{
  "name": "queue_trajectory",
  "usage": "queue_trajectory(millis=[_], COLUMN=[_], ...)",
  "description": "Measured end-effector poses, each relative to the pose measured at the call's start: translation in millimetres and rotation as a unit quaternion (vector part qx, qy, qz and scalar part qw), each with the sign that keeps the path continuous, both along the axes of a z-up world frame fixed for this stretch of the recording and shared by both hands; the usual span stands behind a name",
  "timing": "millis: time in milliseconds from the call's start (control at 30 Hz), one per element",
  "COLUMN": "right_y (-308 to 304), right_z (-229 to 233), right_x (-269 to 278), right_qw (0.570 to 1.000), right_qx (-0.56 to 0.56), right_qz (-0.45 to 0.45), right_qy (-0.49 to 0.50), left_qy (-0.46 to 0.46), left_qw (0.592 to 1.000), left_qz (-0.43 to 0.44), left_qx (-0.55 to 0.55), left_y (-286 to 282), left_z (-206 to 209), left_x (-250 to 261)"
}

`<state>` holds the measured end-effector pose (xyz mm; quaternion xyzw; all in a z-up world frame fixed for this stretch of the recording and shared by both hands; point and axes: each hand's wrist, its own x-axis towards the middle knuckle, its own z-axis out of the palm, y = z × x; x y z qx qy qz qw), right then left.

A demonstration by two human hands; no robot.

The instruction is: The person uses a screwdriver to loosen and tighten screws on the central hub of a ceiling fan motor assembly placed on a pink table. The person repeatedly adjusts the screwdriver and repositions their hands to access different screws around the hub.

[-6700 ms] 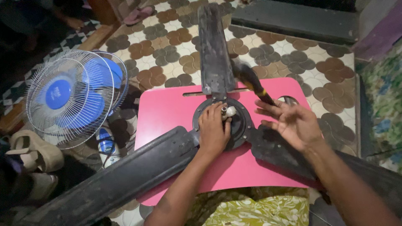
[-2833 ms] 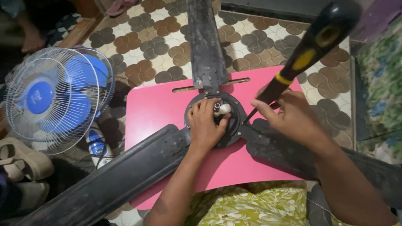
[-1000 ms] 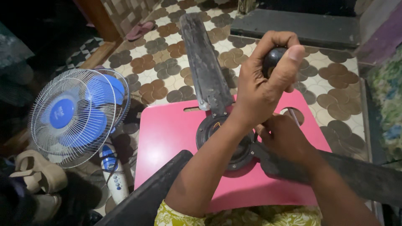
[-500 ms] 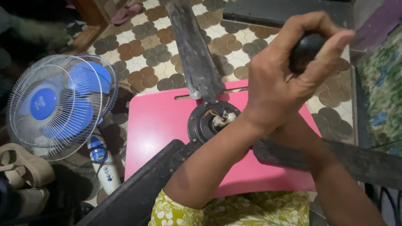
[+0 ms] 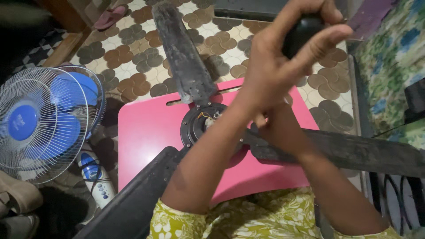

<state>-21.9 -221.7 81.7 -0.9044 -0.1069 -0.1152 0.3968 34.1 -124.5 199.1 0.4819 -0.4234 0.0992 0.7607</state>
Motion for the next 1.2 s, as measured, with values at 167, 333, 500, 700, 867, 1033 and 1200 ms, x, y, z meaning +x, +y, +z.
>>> queue_trajectory(millis=[167, 333, 500, 700, 867, 1033, 1200], right_y=[24.4, 24.8, 7.9, -5.1, -26.5, -35.2, -25.8], right_z=[25.9, 35.2, 21.9, -5.0, -30.8, -45.2, -32.6], right_x=[1.0, 1.6, 8.1, 10.2, 21.5, 25.9, 25.1], right_qw=[0.998, 0.999, 0.998, 0.986, 0.994, 0.979, 0.987], right_qx=[-0.029, -0.01, 0.013, 0.131, 0.001, -0.049, -0.066], right_qz=[-0.059, -0.026, 0.062, 0.101, 0.072, 0.118, 0.055], right_qy=[0.006, 0.017, -0.013, 0.01, -0.079, -0.161, -0.137], left_qy=[0.045, 0.044, 0.07, 0.021, -0.047, -0.094, -0.069], left_qw=[0.972, 0.939, 0.964, 0.999, 0.987, 0.963, 0.976], left_qz=[-0.231, -0.338, -0.255, -0.018, 0.154, 0.252, 0.203], left_qx=[-0.017, -0.038, -0.038, -0.035, -0.006, 0.0, 0.025], left_y=[16.6, 30.1, 16.1, 2.2, -7.3, -17.4, -7.5], left_z=[3.0, 3.8, 0.1, -5.1, -7.6, -11.6, -15.5], left_x=[42.0, 51.6, 32.8, 6.5, -8.2, -18.5, -9.8])
